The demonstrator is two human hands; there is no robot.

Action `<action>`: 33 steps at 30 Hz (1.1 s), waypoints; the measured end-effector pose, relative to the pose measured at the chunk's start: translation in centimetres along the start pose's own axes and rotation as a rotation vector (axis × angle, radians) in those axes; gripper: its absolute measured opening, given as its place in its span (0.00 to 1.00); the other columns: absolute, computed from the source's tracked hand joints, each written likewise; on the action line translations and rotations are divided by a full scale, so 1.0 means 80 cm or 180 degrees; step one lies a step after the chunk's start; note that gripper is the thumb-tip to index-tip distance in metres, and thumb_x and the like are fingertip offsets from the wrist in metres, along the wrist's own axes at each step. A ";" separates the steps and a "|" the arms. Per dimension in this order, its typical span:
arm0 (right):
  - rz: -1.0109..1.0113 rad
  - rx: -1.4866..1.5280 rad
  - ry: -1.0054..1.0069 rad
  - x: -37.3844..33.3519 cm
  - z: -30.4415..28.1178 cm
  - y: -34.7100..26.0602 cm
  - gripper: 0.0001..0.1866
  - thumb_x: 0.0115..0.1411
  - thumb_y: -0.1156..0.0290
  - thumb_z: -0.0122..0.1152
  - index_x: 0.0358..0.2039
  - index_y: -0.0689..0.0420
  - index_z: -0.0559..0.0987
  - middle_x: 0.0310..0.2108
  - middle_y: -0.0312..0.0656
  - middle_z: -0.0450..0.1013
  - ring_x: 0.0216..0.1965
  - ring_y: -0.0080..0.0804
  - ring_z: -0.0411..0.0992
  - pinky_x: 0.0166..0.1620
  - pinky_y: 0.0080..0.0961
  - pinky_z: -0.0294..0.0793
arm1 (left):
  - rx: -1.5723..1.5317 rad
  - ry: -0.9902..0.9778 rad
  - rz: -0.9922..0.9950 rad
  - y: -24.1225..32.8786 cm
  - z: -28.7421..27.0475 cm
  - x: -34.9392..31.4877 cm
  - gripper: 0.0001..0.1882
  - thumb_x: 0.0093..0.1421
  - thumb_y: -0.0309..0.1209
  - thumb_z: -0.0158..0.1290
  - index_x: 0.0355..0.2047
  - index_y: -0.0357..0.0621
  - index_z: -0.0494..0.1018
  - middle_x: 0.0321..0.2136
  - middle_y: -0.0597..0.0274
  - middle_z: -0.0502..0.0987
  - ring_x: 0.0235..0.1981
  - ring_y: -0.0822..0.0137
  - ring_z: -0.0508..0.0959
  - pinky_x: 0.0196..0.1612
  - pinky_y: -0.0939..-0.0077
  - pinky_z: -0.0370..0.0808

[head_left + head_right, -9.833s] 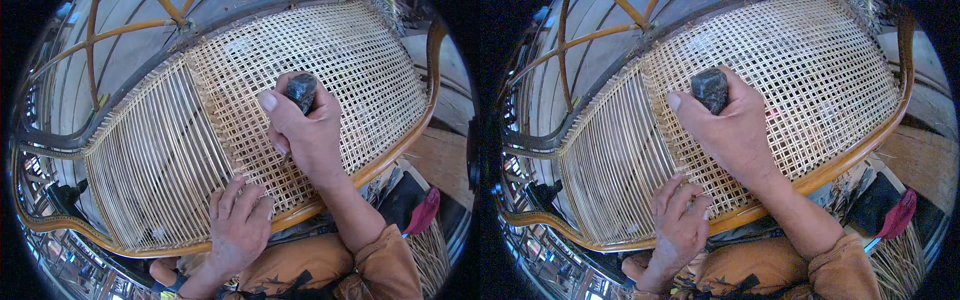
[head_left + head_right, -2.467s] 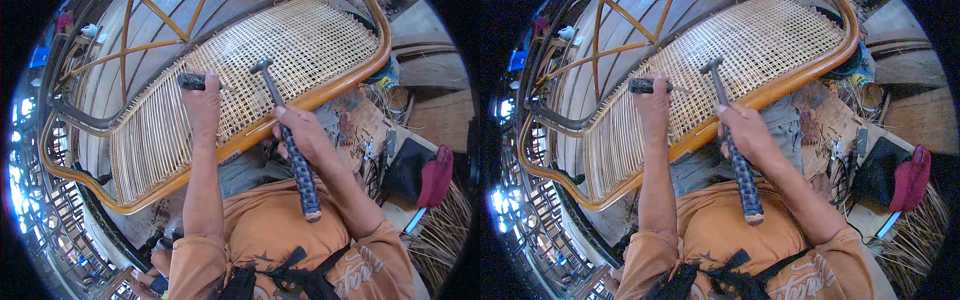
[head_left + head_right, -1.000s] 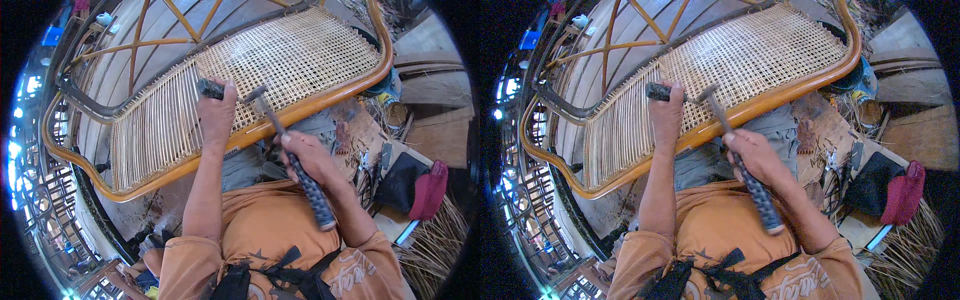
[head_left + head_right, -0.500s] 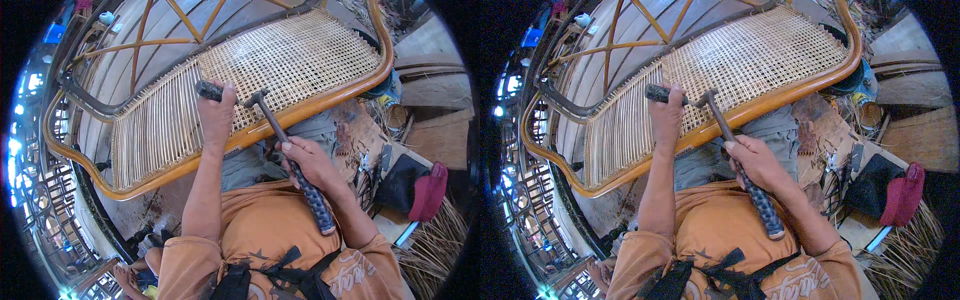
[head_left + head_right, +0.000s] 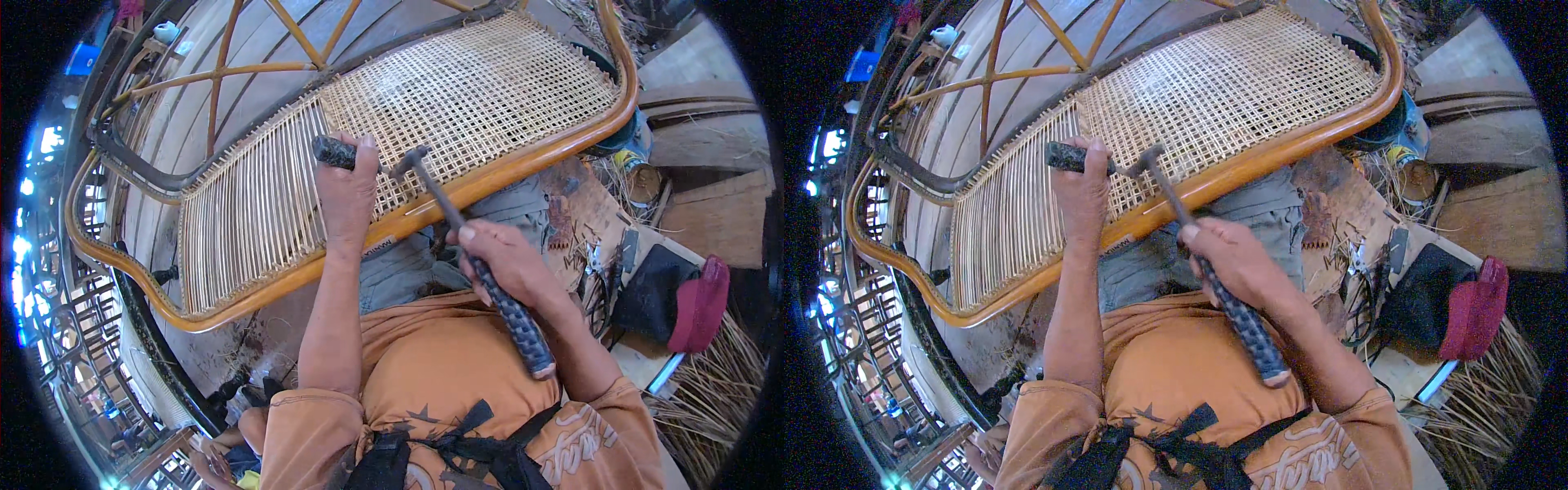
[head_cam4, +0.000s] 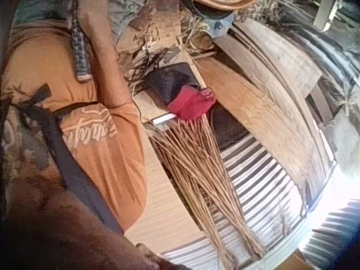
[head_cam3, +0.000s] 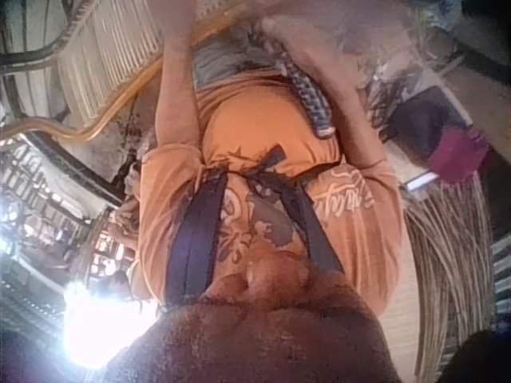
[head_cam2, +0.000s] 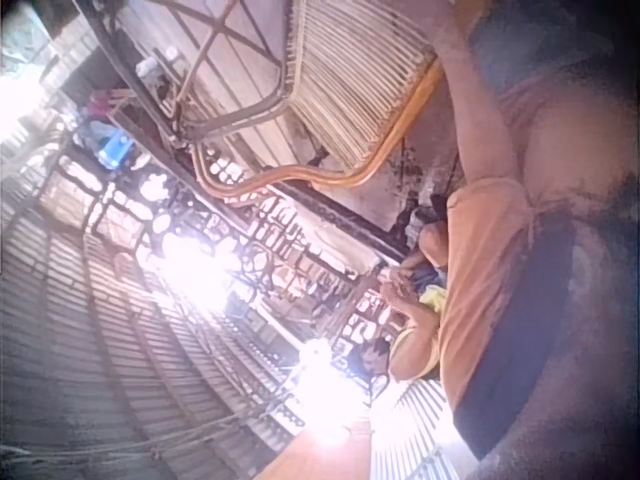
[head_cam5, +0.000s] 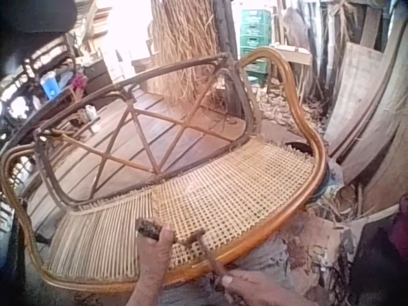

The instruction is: Repairing a rattan chair seat using a hammer, chisel, and knife.

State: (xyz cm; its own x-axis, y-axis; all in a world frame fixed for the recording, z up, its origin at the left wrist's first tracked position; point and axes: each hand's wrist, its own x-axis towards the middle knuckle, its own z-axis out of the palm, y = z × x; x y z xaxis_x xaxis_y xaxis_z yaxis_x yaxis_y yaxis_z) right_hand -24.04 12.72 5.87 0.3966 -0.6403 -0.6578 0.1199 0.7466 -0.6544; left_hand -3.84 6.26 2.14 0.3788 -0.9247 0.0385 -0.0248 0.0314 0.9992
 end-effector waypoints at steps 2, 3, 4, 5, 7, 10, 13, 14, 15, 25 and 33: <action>-0.0010 -0.0234 -0.0131 -0.005 0.003 -0.001 0.15 0.64 0.60 0.47 0.40 0.60 0.70 0.18 0.34 0.65 0.10 0.21 0.62 0.13 0.16 0.62 | -0.0108 0.0049 -0.0073 0.002 -0.005 0.001 0.08 0.58 0.30 0.53 0.28 0.44 0.64 0.22 0.71 0.67 0.22 0.83 0.65 0.21 0.86 0.62; -0.0021 -0.0213 -0.0127 -0.005 0.001 0.000 0.15 0.64 0.60 0.47 0.40 0.60 0.70 0.18 0.34 0.65 0.10 0.21 0.62 0.13 0.16 0.62 | -0.0186 0.0133 -0.0132 0.005 -0.009 0.001 0.08 0.58 0.30 0.54 0.28 0.44 0.64 0.22 0.70 0.68 0.22 0.83 0.65 0.21 0.86 0.62; -0.0114 -0.0133 -0.0024 -0.005 -0.002 0.001 0.15 0.63 0.60 0.48 0.41 0.60 0.70 0.18 0.34 0.65 0.10 0.21 0.62 0.13 0.16 0.62 | -0.0459 0.0178 -0.0207 0.009 -0.010 0.001 0.09 0.57 0.31 0.54 0.28 0.44 0.65 0.22 0.68 0.70 0.19 0.82 0.66 0.20 0.87 0.63; -0.0211 -0.0044 0.0083 -0.005 -0.004 0.001 0.16 0.63 0.60 0.48 0.41 0.60 0.70 0.19 0.34 0.65 0.10 0.21 0.62 0.13 0.15 0.62 | -0.0441 0.0138 -0.0197 0.012 -0.012 0.002 0.09 0.57 0.31 0.54 0.28 0.44 0.65 0.22 0.68 0.70 0.19 0.82 0.66 0.20 0.87 0.63; -0.0260 -0.0084 0.0186 -0.004 -0.005 -0.004 0.15 0.63 0.60 0.49 0.39 0.60 0.70 0.19 0.34 0.65 0.11 0.20 0.63 0.14 0.15 0.62 | -0.0283 0.0214 -0.0199 0.017 -0.014 0.011 0.09 0.57 0.32 0.54 0.28 0.45 0.65 0.22 0.65 0.72 0.16 0.81 0.66 0.18 0.87 0.64; -0.0450 -0.0117 0.0265 0.003 -0.009 -0.001 0.13 0.63 0.61 0.49 0.35 0.59 0.70 0.19 0.33 0.65 0.12 0.19 0.63 0.15 0.15 0.62 | -0.0198 0.0139 -0.0177 -0.003 -0.016 0.034 0.10 0.56 0.33 0.55 0.27 0.43 0.66 0.22 0.63 0.73 0.13 0.79 0.66 0.15 0.86 0.63; -0.0622 -0.0135 0.0216 0.009 -0.007 -0.001 0.12 0.63 0.61 0.49 0.31 0.58 0.69 0.19 0.33 0.64 0.13 0.18 0.63 0.16 0.15 0.62 | -0.0088 0.0000 -0.0087 -0.004 -0.011 0.041 0.11 0.56 0.34 0.55 0.28 0.41 0.66 0.21 0.63 0.72 0.13 0.79 0.67 0.15 0.86 0.64; -0.0619 -0.0207 0.0151 0.010 -0.001 -0.003 0.13 0.63 0.61 0.48 0.30 0.58 0.69 0.19 0.33 0.64 0.14 0.18 0.64 0.16 0.15 0.63 | 0.0088 -0.0074 -0.0185 -0.001 -0.014 0.041 0.11 0.56 0.35 0.55 0.28 0.42 0.66 0.20 0.64 0.72 0.13 0.79 0.67 0.15 0.86 0.64; -0.0647 -0.0157 0.0189 0.009 -0.002 -0.005 0.13 0.63 0.61 0.48 0.30 0.58 0.69 0.19 0.33 0.64 0.14 0.18 0.64 0.16 0.15 0.63 | 0.0272 -0.0143 -0.0311 0.000 -0.011 0.039 0.11 0.56 0.35 0.55 0.29 0.42 0.67 0.20 0.64 0.71 0.13 0.79 0.67 0.16 0.86 0.64; -0.0474 0.0222 0.0074 0.032 0.017 0.001 0.16 0.64 0.59 0.44 0.26 0.57 0.68 0.19 0.34 0.66 0.11 0.21 0.64 0.14 0.17 0.62 | 0.0374 -0.0311 0.0205 -0.023 0.000 0.043 0.11 0.56 0.33 0.54 0.30 0.42 0.64 0.25 0.67 0.66 0.27 0.76 0.66 0.34 0.82 0.66; -0.0455 -0.0293 -0.0029 0.036 0.022 -0.002 0.18 0.64 0.58 0.45 0.22 0.57 0.68 0.16 0.34 0.65 0.11 0.21 0.63 0.14 0.18 0.62 | 0.0230 -0.0103 0.0287 -0.025 -0.005 0.047 0.09 0.56 0.31 0.54 0.31 0.40 0.67 0.24 0.62 0.72 0.23 0.74 0.72 0.29 0.82 0.70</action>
State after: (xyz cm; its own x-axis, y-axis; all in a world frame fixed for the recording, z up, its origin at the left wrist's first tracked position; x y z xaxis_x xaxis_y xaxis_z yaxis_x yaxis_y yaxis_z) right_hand -21.33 11.05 4.76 0.3897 -0.7368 -0.5525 0.0921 0.6281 -0.7727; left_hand -2.03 2.86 0.31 0.3421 -0.9311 0.1265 -0.1244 0.0886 0.9883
